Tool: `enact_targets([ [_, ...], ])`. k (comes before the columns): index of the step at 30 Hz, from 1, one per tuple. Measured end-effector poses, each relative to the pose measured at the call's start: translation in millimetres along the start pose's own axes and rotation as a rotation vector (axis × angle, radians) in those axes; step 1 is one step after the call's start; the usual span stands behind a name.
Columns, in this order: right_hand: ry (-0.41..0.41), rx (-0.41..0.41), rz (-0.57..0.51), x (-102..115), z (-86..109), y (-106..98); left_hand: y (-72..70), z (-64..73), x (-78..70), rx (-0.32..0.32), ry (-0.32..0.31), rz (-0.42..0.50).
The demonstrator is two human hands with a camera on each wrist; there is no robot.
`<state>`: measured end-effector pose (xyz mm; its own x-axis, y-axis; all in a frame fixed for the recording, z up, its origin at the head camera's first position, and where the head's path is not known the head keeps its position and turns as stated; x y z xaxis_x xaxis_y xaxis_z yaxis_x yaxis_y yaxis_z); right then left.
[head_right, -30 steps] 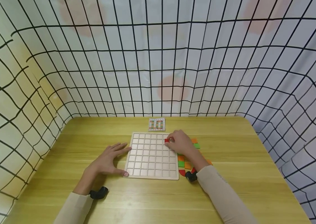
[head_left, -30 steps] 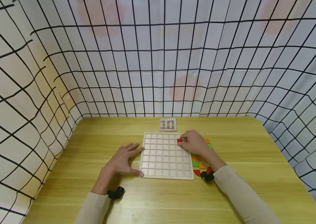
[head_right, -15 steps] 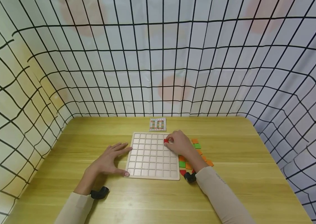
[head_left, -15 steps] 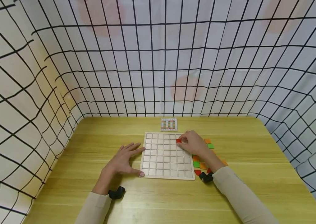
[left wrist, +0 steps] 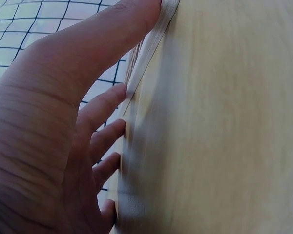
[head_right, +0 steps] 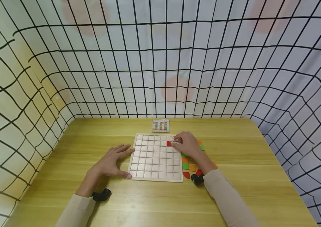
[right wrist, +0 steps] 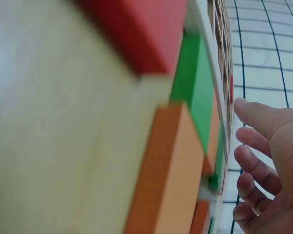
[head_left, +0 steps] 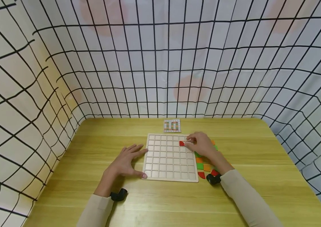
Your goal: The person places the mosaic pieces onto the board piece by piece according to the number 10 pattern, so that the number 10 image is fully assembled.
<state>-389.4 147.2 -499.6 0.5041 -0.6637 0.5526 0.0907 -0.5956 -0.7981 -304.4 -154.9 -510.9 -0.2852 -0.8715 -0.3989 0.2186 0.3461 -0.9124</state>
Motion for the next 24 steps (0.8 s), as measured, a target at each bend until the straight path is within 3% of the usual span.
enact_targets([
  [12, 0.124, 0.0, 0.036, -35.2, 17.0, -21.0, 1.8, -1.4, 2.3, -0.014, 0.008, 0.008],
  [24, 0.143, -0.021, 0.083, -46.9, 23.3, -33.6, 1.1, -0.5, 2.3, -0.009, 0.002, 0.011],
])
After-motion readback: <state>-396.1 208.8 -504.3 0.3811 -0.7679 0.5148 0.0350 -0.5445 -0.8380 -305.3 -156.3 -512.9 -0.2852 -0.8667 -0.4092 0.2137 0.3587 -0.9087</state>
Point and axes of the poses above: each hand's wrist, its own z-axis away from the middle knuckle, its own y-axis out of the palm, x = y × z, the point moved 10 cm from there along -z, towards the middle knuckle, and after that the axes turned 11 degrees about -y, right-handed, at the moved point
